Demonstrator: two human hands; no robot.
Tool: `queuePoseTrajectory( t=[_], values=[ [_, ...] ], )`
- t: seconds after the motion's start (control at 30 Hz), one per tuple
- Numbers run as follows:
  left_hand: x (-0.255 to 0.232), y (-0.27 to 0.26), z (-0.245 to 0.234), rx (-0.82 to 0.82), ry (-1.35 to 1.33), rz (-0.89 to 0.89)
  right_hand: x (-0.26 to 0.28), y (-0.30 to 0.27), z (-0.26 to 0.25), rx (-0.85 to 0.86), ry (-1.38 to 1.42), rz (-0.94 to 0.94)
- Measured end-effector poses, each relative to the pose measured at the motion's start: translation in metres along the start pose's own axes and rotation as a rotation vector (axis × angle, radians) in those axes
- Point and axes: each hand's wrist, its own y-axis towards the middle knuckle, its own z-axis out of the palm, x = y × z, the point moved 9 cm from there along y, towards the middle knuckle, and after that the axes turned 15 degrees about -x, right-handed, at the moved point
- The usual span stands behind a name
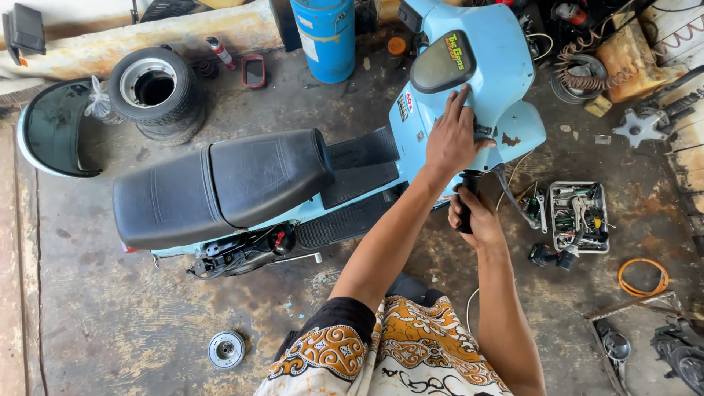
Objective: The person organizes tools and parts in a workshop, then works on a light blue scooter. They place a seat on the scooter, adjust the handlebar, and handle a circular metal part. The person also opens a toolbox and retrieves a small black object.
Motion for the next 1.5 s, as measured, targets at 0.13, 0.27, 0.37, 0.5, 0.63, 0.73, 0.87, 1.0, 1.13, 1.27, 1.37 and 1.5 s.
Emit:
queuePoseTrajectory(
  t=[0.13, 0.27, 0.37, 0.5, 0.63, 0.73, 0.87, 1.0, 1.13, 1.27, 1.37, 1.5],
  values=[
    [0.002, 0.000, 0.003, -0.009, -0.001, 0.002, 0.001, 0.000, 0.002, -0.022, -0.049, -0.019],
    [0.002, -0.001, 0.004, -0.001, 0.011, -0.004, 0.001, 0.001, -0.001, -0.060, -0.084, -0.050],
    [0.001, -0.002, 0.002, 0.010, 0.012, -0.010, -0.002, 0.001, -0.004, -0.062, -0.038, -0.008],
    [0.003, 0.001, 0.012, -0.001, 0.016, -0.003, 0.000, 0.006, -0.004, -0.051, -0.038, -0.007],
    [0.000, -0.001, 0.006, 0.004, 0.021, -0.005, 0.002, 0.000, -0.002, -0.061, -0.050, 0.000],
    [0.000, -0.001, 0.005, -0.003, 0.030, -0.003, -0.002, 0.003, -0.007, -0.063, -0.036, 0.024],
    [0.000, -0.001, 0.007, -0.014, 0.004, -0.001, -0.013, 0.010, -0.014, 0.003, 0.044, 0.099],
    [0.001, -0.001, 0.003, -0.004, -0.016, -0.014, -0.026, 0.020, -0.020, 0.067, 0.102, 0.141],
    [0.004, -0.002, 0.010, -0.018, -0.059, -0.035, -0.029, 0.022, -0.018, 0.093, 0.130, 0.153],
    [0.004, -0.001, 0.009, -0.014, -0.082, -0.039, -0.025, 0.011, -0.005, 0.134, 0.143, 0.196],
    [0.005, -0.001, 0.005, -0.009, -0.078, -0.039, -0.011, -0.002, 0.012, 0.139, 0.156, 0.220],
    [0.002, -0.002, 0.000, -0.001, -0.140, 0.023, -0.008, 0.000, 0.008, 0.119, 0.142, 0.181]
  ],
)
